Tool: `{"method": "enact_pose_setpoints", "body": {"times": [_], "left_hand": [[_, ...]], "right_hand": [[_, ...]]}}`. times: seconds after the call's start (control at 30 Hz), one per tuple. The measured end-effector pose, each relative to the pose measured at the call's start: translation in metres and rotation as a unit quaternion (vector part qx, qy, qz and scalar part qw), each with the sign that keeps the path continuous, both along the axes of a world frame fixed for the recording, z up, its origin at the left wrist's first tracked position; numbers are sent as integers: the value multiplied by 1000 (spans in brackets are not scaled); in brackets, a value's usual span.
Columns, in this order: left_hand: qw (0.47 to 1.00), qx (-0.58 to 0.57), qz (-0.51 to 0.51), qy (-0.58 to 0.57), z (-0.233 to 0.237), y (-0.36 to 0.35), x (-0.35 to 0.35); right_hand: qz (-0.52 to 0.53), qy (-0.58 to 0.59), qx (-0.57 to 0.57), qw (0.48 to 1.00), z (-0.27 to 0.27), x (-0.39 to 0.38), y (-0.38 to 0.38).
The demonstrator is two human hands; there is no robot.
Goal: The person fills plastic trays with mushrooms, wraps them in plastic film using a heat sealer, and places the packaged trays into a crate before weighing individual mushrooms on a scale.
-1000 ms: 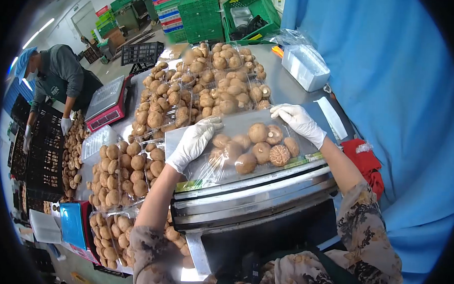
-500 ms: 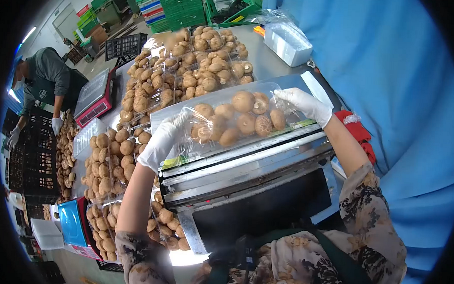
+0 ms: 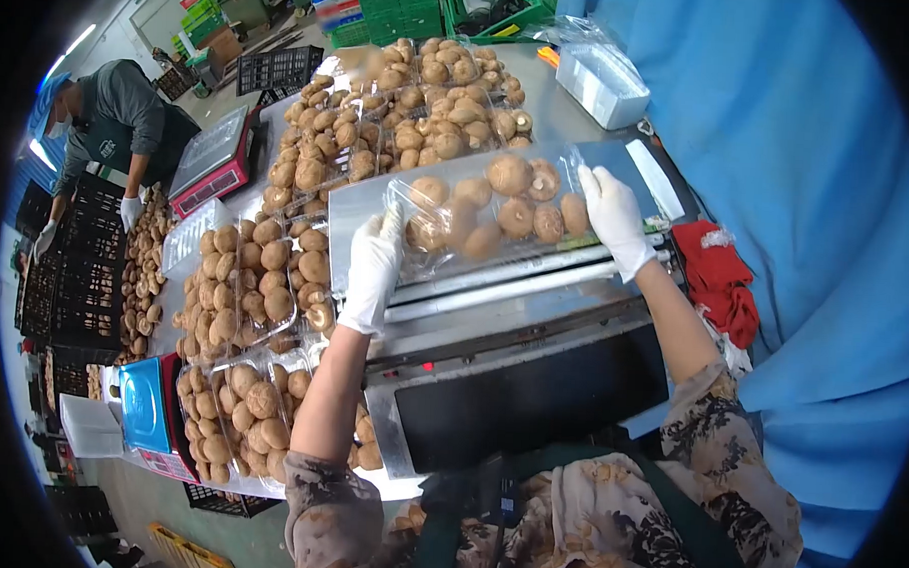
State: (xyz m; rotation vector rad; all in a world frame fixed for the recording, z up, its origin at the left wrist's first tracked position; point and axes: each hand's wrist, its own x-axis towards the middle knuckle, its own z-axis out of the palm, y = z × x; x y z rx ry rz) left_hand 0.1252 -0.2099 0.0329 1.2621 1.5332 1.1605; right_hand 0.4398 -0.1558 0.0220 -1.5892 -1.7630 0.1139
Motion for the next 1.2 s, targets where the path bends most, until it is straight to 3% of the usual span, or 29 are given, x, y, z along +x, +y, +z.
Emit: {"method": "enact_pose_setpoints", "body": {"times": [0.07,0.13,0.17,0.2,0.23,0.27,0.33,0.43,0.47,0.63,0.67,0.73,0.8,0.9,0.97,1.07,1.1,1.13,1.17,1.2], "left_hand": [[996,56,28,-60,8,-14,9],[994,-29,34,-102,26,-44,11],[996,-45,31,-71,39,-70,14],[997,-56,29,-40,45,-97,18],[995,-75,31,-54,40,-120,22],[993,-92,34,-66,36,-142,24],[986,-140,31,-85,18,-175,27],[974,-180,44,-131,-14,-203,30],[983,-156,51,-83,-27,-206,32],[988,-76,125,-44,-44,-205,31],[988,-2,152,-2,-56,-198,30],[986,-30,157,53,-63,-195,16],[985,7,175,-6,-62,-193,19],[955,26,179,234,-69,-189,17],[887,7,160,434,-70,-185,18],[892,109,118,423,-50,-184,41],[933,42,43,355,-39,-184,49],[943,30,46,329,-33,-184,54],[979,15,41,197,-36,-189,52],[997,0,46,63,-38,-193,51]], "right_hand": [[38,42,4,998,1,6,-8],[76,154,-40,984,17,15,-32],[103,227,-109,962,27,24,-57],[96,170,-4,981,35,19,-93],[132,-107,176,970,13,35,-110],[93,158,-80,980,24,28,-148],[44,137,-139,980,8,31,-190],[17,258,-184,948,-26,33,-218],[15,318,-201,926,-36,34,-222],[-46,256,-102,960,-43,28,-216],[-56,230,-87,968,-42,31,-214],[-86,148,-52,984,-41,40,-207],[-109,109,-20,988,-40,46,-202],[-128,12,-32,991,-52,47,-191],[-139,-76,-34,987,-69,43,-182],[-107,-77,-13,991,-72,35,-181],[-66,-74,-13,995,-76,35,-184],[-26,-70,-9,997,-77,34,-185],[19,-68,-49,996,-73,40,-192],[90,157,-127,975,-72,38,-196]]}}
